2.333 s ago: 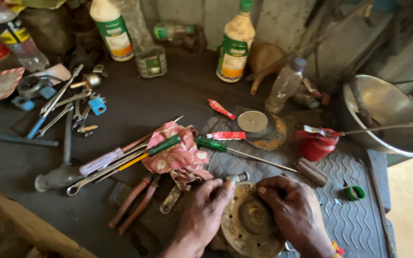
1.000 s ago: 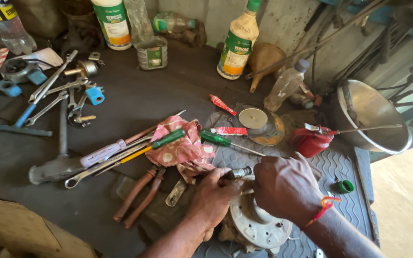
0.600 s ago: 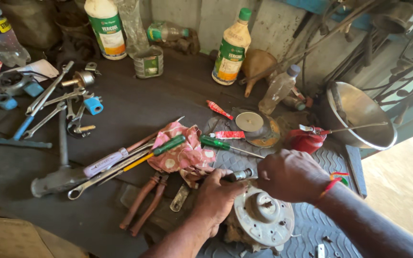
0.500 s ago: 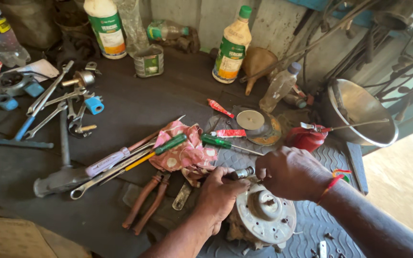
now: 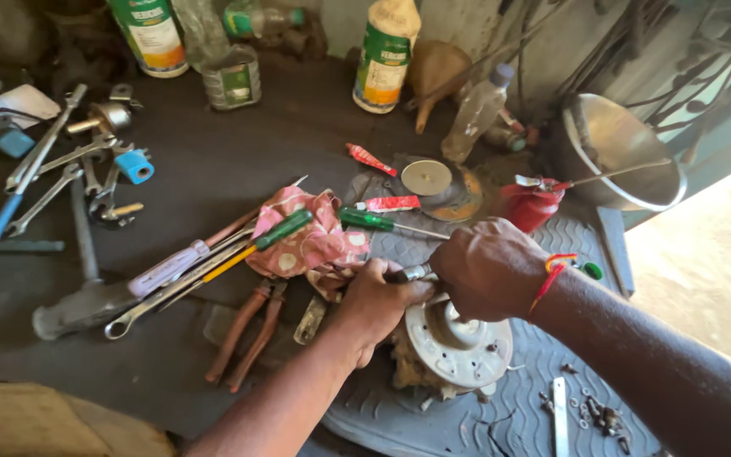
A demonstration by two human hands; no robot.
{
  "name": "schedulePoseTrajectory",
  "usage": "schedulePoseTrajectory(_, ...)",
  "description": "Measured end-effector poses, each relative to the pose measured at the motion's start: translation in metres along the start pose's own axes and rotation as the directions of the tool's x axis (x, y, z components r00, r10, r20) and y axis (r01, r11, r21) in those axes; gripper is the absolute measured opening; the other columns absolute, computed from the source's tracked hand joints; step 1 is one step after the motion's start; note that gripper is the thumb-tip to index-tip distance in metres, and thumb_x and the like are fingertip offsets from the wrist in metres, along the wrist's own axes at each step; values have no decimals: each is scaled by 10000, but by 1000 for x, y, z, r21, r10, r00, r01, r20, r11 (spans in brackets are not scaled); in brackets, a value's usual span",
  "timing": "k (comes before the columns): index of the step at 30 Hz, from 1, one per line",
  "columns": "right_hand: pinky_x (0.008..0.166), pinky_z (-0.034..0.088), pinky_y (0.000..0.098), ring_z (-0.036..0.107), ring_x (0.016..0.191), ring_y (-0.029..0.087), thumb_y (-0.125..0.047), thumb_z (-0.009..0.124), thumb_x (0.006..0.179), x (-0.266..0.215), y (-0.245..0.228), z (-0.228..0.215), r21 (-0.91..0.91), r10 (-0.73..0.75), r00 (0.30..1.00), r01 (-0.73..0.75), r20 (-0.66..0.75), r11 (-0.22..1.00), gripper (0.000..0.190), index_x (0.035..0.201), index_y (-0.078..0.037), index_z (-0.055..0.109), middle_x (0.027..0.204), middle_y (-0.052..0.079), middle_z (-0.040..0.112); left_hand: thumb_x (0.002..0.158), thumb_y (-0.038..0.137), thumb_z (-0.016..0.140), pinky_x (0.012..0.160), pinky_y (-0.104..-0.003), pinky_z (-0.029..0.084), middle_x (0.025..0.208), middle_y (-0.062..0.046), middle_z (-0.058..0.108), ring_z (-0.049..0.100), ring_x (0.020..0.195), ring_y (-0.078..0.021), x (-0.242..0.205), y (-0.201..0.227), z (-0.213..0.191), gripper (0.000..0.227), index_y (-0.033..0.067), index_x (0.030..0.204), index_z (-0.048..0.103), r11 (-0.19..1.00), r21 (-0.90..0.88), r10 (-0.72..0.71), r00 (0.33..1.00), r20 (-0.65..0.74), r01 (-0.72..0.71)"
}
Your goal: The person assembles a circular mechanical component on a workbench, inserting small metal pieces into holes and using a screwdriver to tighten them. The person also applies a substance from a small green cap to the component.
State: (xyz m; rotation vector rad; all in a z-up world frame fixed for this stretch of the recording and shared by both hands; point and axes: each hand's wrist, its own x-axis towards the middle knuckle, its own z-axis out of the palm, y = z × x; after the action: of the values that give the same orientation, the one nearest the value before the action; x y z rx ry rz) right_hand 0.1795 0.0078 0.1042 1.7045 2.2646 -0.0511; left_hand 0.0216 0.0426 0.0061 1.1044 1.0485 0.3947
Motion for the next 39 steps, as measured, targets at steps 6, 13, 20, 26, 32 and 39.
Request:
schedulePoseTrajectory(6, 647, 550, 508, 697, 712, 384, -244, 747, 593, 2, 5, 17, 21, -22, 996, 24, -91, 1000, 215, 741, -89, 729, 715, 161, 690, 764, 274, 769, 848, -363, 548, 1111, -135, 760, 697, 986, -191, 7, -7, 6, 551, -23, 1218, 672, 997, 3, 75, 997, 13, -75)
schedulePoseTrajectory(13, 657, 556, 509, 701, 742, 385, -333, 727, 735, -9, 5, 18, 95, 120, 992, -115, -49, 989, 240, 763, -95, 749, 772, 166, 700, 721, 224, 789, 737, -362, 554, 995, -133, 777, 705, 852, -195, 3, 1, 10, 564, 1, 1223, 661, 993, -112, 33, 999, 19, -31)
schedulePoseTrajectory(20, 680, 539, 478, 694, 764, 339, -359, 689, 849, -73, 19, 34, 528, 272, 944, -138, -186, 838, 290, 753, -103, 787, 705, 103, 766, 664, 253, 827, 735, -307, 580, 909, -58, 782, 704, 788, -126, -31, 4, 29, 560, 43, 1170, 710, 908, 141, 411, 905, -114, -394)
schedulePoseTrajectory(26, 734, 544, 454, 711, 836, 337, -258, 642, 870, -127, -14, 98, 634, 643, 738, -401, -205, 662, 206, 963, -163, 799, 855, 91, 750, 650, 255, 841, 706, -315, 585, 867, -60, 784, 713, 758, -154, -60, 18, 39, 571, 66, 1173, 708, 931, 153, 356, 916, -183, -331)
schedulePoseTrajectory(32, 796, 482, 450, 674, 923, 308, -310, 705, 813, -141, -16, 123, 628, 605, 728, -315, -321, 712, 247, 1013, -188, 785, 946, 70, 720, 664, 228, 869, 788, -311, 589, 967, -74, 781, 750, 839, -179, -68, 33, 45, 585, 41, 1191, 695, 727, 456, 624, 771, -126, -514)
schedulePoseTrajectory(39, 803, 442, 463, 650, 914, 279, -268, 705, 799, -124, -33, 135, 519, 606, 735, -406, -304, 753, 89, 798, -179, 711, 848, 57, 647, 645, 320, 856, 879, -351, 568, 1104, -121, 741, 740, 977, -234, -62, 37, 43, 807, -9, 1328, 582, 724, 521, 591, 796, -129, -453)
